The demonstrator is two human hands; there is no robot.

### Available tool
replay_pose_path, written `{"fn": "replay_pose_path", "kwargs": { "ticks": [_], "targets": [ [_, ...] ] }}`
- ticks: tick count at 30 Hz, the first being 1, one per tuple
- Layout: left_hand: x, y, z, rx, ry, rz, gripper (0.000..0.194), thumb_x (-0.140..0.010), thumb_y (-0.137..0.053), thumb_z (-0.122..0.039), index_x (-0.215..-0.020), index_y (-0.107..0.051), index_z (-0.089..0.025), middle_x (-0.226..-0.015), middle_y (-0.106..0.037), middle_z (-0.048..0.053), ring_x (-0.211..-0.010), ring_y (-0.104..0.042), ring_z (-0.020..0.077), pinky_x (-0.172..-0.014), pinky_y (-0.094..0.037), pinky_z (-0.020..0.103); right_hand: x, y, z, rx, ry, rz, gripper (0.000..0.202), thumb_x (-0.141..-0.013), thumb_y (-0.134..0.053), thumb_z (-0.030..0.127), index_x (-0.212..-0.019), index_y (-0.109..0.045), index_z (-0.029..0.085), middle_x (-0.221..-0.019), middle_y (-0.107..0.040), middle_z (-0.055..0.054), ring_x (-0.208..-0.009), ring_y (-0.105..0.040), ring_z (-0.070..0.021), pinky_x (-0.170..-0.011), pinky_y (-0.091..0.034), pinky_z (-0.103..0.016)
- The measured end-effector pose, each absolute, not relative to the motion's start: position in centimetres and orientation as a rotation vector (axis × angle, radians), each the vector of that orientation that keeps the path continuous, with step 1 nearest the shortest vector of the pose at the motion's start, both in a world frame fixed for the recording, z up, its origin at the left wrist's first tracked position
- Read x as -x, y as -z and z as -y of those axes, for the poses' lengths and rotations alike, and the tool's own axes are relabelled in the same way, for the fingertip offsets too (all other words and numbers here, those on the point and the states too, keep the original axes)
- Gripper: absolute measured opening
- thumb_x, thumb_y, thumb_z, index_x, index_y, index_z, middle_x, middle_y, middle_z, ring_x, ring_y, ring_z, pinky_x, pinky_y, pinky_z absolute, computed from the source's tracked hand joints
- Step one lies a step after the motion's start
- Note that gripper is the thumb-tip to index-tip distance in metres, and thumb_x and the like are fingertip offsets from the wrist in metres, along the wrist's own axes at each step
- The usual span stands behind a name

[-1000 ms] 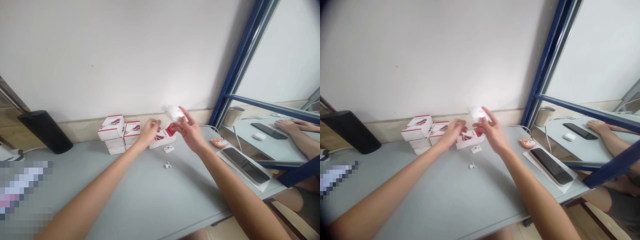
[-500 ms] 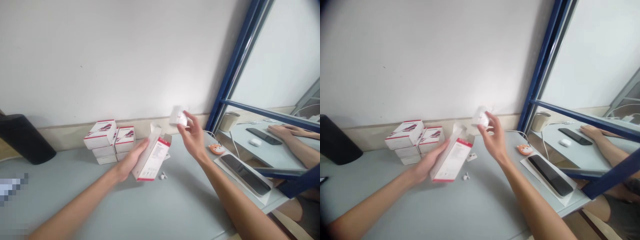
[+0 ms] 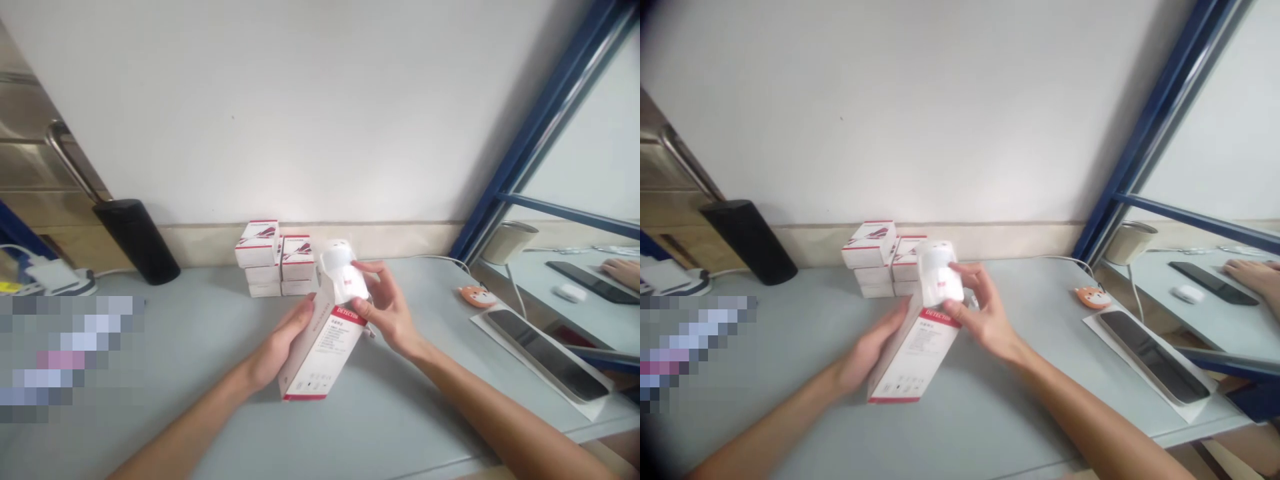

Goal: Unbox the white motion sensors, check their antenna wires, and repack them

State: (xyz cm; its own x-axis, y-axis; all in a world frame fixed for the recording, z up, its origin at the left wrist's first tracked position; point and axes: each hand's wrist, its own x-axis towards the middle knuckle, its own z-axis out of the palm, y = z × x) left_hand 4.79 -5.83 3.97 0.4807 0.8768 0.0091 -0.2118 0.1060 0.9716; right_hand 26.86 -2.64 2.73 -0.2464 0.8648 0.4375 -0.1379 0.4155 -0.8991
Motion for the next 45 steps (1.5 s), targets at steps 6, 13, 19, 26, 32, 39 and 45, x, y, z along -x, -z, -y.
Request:
{"fn": "replay_pose_path", "kwargs": {
  "ticks": [6, 13, 19, 26, 32, 39, 45],
  "targets": [
    [-5.4, -4.0, 6.2, -0.895, -0.866, -0.631, 0.068, -0.100, -0.048, -0.071, -0.128, -0.073, -0.013, -0.090, -0.079, 0.013, -0.083, -0.074, 0.0274, -0.081, -0.053, 0.037, -27.2, -3.2, 2.7, 0.701, -1.169, 1.610, 0.037, -0.096, -0.071, 0.052, -0.128, -0.059, 0.037, -0.131, -0.067, -0.007, -0.117, -0.067, -0.0286, -0.089, -0.058, -0.046],
    [-4.9, -3.8, 5.4, -0.712, -0.999, -0.669, 0.054, -0.101, -0.056, -0.060, -0.112, -0.077, -0.012, -0.090, -0.078, 0.011, -0.075, -0.071, 0.0207, -0.071, -0.053, 0.030, -27.4, -4.0, 2.9, 0.830, -0.729, 1.899, 0.024, -0.103, -0.061, 0.051, -0.117, -0.071, 0.033, -0.158, -0.050, -0.006, -0.150, -0.043, -0.0332, -0.121, -0.037, -0.057],
    [-5.1, -3.9, 5.6, -0.928, -0.991, -0.658, 0.053, -0.102, -0.053, -0.061, -0.122, -0.074, -0.017, -0.092, -0.078, 0.009, -0.078, -0.071, 0.0218, -0.080, -0.054, 0.034, -27.7, -3.8, 2.5, 0.818, -0.555, 1.820, 0.043, -0.101, -0.063, 0.045, -0.141, -0.053, 0.034, -0.135, -0.063, -0.009, -0.124, -0.060, -0.0279, -0.109, -0.049, -0.052],
    [-4.9, -2.9, 5.9, -1.243, -1.108, -0.711, 0.044, -0.105, -0.053, -0.054, -0.138, -0.064, -0.027, -0.134, -0.071, 0.007, -0.119, -0.066, 0.0275, -0.096, -0.050, 0.034, -28.2, -5.0, 2.8, 0.819, -0.442, 2.048, 0.026, -0.106, -0.054, 0.044, -0.114, -0.074, 0.029, -0.132, -0.060, -0.010, -0.131, -0.053, -0.0305, -0.115, -0.043, -0.053],
    [-4.9, -2.3, 5.9, -1.343, -1.122, -0.719, 0.047, -0.103, -0.058, -0.054, -0.142, -0.060, -0.028, -0.144, -0.066, 0.008, -0.130, -0.062, 0.0314, -0.106, -0.047, 0.038, -27.9, -4.5, 2.5, 0.761, -0.365, 2.059, 0.026, -0.107, -0.052, 0.041, -0.105, -0.075, 0.029, -0.135, -0.055, -0.009, -0.134, -0.050, -0.0294, -0.117, -0.041, -0.052],
    [-4.1, -2.1, 4.2, -1.275, -1.344, -0.792, 0.056, -0.102, -0.054, -0.063, -0.149, -0.054, -0.032, -0.146, -0.066, 0.005, -0.136, -0.059, 0.0317, -0.111, -0.046, 0.042, -31.2, -5.6, 0.4, 1.042, -0.632, 2.146, 0.020, -0.098, -0.065, 0.040, -0.112, -0.068, 0.027, -0.112, -0.069, -0.005, -0.099, -0.065, -0.0219, -0.090, -0.056, -0.039],
    [-3.1, -1.1, 2.8, -1.295, -1.284, -0.917, 0.054, -0.098, -0.057, -0.066, -0.132, -0.068, -0.026, -0.128, -0.075, 0.007, -0.123, -0.065, 0.0323, -0.107, -0.046, 0.042, -32.9, -3.9, -0.1, 1.161, -0.778, 2.534, 0.015, -0.081, -0.081, 0.034, -0.095, -0.080, 0.030, -0.093, -0.072, -0.003, -0.075, -0.069, -0.0200, -0.060, -0.054, -0.030]
  ]
}}
